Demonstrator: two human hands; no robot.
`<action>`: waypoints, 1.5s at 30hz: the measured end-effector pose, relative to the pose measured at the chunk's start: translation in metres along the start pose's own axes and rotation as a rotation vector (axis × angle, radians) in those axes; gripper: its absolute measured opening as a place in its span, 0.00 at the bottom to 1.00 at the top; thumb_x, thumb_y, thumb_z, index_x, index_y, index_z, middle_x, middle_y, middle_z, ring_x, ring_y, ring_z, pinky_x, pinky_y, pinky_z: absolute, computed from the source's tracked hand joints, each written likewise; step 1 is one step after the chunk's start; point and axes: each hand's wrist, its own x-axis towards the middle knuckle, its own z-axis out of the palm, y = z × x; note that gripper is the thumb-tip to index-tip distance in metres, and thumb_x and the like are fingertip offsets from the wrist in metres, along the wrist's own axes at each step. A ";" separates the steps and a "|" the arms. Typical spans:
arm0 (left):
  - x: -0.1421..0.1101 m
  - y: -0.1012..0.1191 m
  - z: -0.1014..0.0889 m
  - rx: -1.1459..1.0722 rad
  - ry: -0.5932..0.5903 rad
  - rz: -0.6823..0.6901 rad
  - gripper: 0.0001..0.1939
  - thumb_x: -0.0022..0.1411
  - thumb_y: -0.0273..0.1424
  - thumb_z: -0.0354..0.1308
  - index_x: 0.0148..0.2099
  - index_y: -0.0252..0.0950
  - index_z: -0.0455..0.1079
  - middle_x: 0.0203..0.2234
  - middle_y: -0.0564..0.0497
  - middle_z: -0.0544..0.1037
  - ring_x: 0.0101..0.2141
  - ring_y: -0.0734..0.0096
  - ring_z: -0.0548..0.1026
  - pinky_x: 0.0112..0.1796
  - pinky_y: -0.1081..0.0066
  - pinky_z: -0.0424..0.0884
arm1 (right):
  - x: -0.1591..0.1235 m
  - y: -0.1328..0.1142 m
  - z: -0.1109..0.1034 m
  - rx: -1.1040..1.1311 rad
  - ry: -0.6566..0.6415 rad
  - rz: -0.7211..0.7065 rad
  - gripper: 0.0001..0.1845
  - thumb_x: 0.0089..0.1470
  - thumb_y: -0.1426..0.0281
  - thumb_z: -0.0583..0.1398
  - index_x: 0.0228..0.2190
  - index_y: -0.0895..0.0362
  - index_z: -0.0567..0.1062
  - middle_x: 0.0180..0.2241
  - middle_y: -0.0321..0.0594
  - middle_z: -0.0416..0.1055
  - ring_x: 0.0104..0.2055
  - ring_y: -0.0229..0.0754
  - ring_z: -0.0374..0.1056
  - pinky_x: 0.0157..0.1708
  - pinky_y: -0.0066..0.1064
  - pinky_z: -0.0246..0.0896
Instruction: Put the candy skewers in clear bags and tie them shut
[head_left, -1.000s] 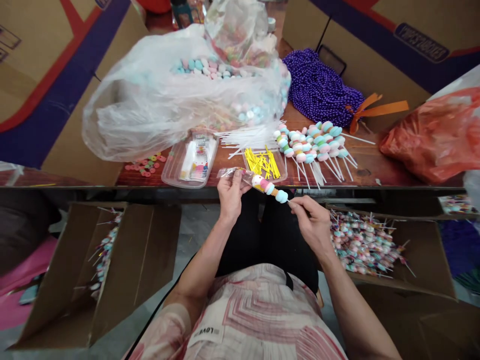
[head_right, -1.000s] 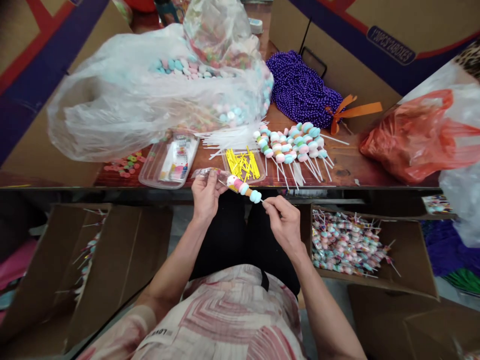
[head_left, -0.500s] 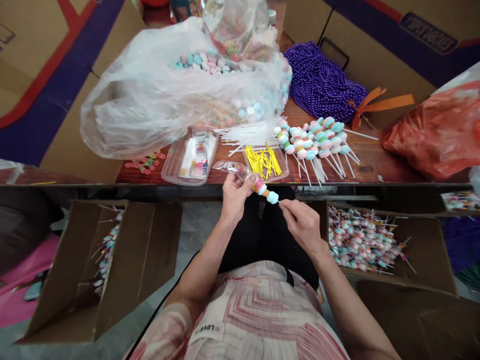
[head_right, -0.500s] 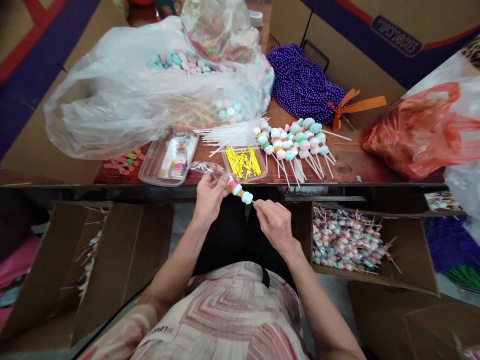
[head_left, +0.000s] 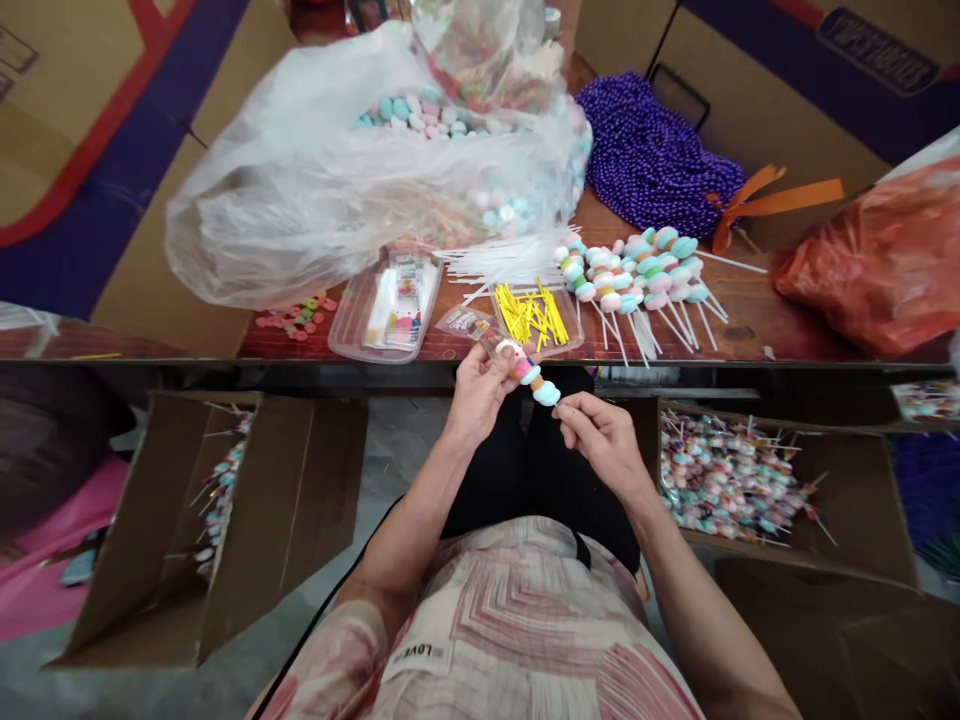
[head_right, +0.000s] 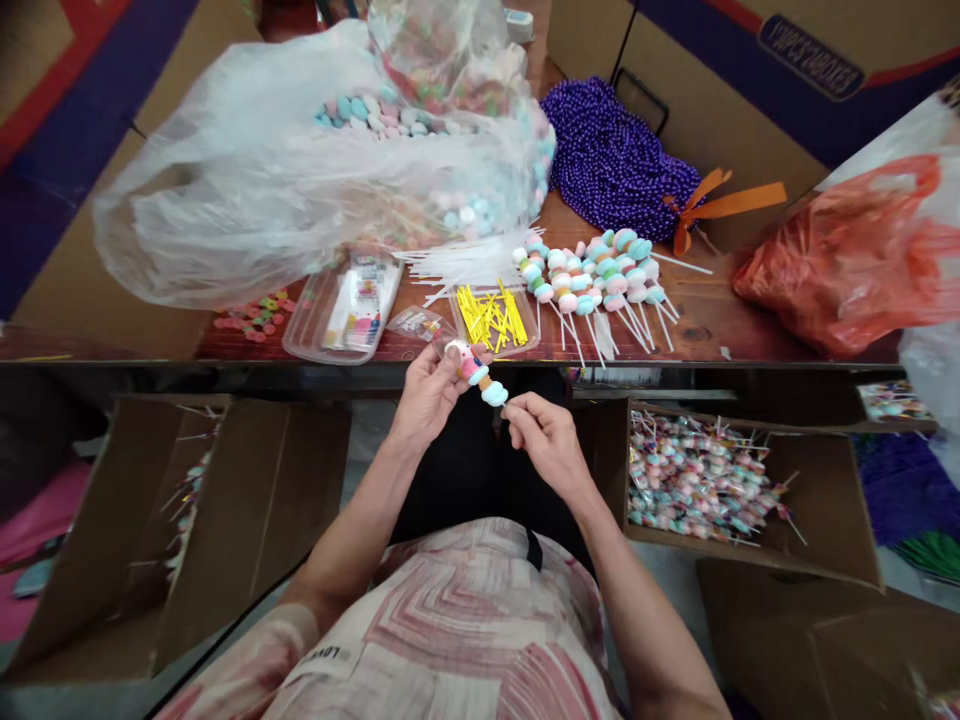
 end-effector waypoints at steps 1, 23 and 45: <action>0.000 -0.001 -0.001 0.008 -0.003 -0.002 0.15 0.52 0.35 0.72 0.38 0.36 0.72 0.37 0.43 0.84 0.43 0.59 0.82 0.43 0.66 0.76 | 0.001 0.000 0.001 0.022 -0.026 0.015 0.15 0.58 0.59 0.60 0.28 0.57 0.75 0.16 0.30 0.62 0.18 0.31 0.50 0.18 0.27 0.41; -0.004 -0.009 -0.004 0.051 0.001 0.001 0.19 0.54 0.44 0.70 0.36 0.34 0.71 0.34 0.43 0.83 0.42 0.55 0.83 0.41 0.64 0.76 | -0.004 0.014 0.019 -0.182 0.065 -0.147 0.12 0.62 0.63 0.57 0.31 0.56 0.75 0.21 0.32 0.62 0.22 0.33 0.54 0.23 0.27 0.50; -0.010 -0.011 0.003 -0.062 0.024 -0.091 0.15 0.63 0.43 0.62 0.39 0.34 0.71 0.38 0.44 0.83 0.49 0.55 0.80 0.40 0.69 0.73 | -0.009 0.015 0.040 0.055 0.006 -0.040 0.14 0.62 0.61 0.57 0.30 0.57 0.73 0.17 0.27 0.56 0.18 0.31 0.50 0.19 0.25 0.46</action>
